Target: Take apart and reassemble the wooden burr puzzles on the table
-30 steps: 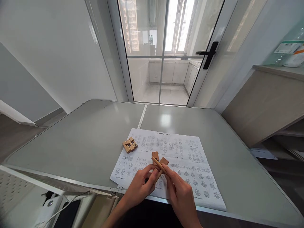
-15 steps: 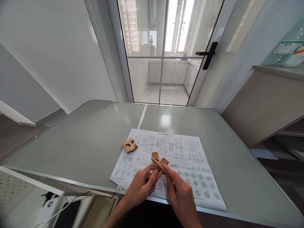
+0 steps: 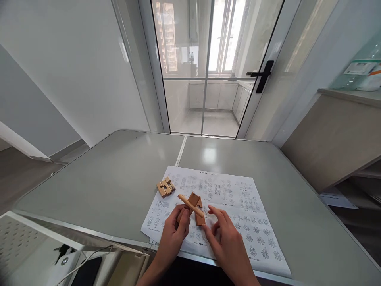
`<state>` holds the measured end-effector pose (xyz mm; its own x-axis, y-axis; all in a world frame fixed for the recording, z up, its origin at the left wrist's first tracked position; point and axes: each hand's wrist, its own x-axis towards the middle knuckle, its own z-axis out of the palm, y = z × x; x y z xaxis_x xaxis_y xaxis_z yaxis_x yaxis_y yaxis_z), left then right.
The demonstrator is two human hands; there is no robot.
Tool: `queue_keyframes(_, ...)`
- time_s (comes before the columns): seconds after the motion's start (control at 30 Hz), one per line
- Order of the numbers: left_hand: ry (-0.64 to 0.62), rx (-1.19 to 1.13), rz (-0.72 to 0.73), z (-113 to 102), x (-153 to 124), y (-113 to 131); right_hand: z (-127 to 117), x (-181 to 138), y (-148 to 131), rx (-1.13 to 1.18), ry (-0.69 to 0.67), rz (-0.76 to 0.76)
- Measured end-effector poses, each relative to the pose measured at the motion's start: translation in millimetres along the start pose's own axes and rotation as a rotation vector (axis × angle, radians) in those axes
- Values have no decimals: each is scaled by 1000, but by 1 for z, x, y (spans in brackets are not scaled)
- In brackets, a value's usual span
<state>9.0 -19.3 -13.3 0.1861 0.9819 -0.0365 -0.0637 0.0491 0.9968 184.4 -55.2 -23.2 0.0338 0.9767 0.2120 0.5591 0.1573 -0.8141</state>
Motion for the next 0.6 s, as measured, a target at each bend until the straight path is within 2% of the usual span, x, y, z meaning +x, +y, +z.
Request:
queue_keyframes(0.17, 66, 24, 2, -1, 0, 2, -9, 32, -3, -86, -228, -70)
queue_keyframes(0.33, 38, 35, 2, -2, 0, 4, -9, 52, 4, -169, -407, -122)
queue_keyframes(0.5, 42, 53, 4, -3, 0, 2, -10, 51, 11, -122, -346, -122)
queue_keyframes(0.6, 34, 64, 16, -3, 0, 2, -25, 52, 19, -88, -275, -83)
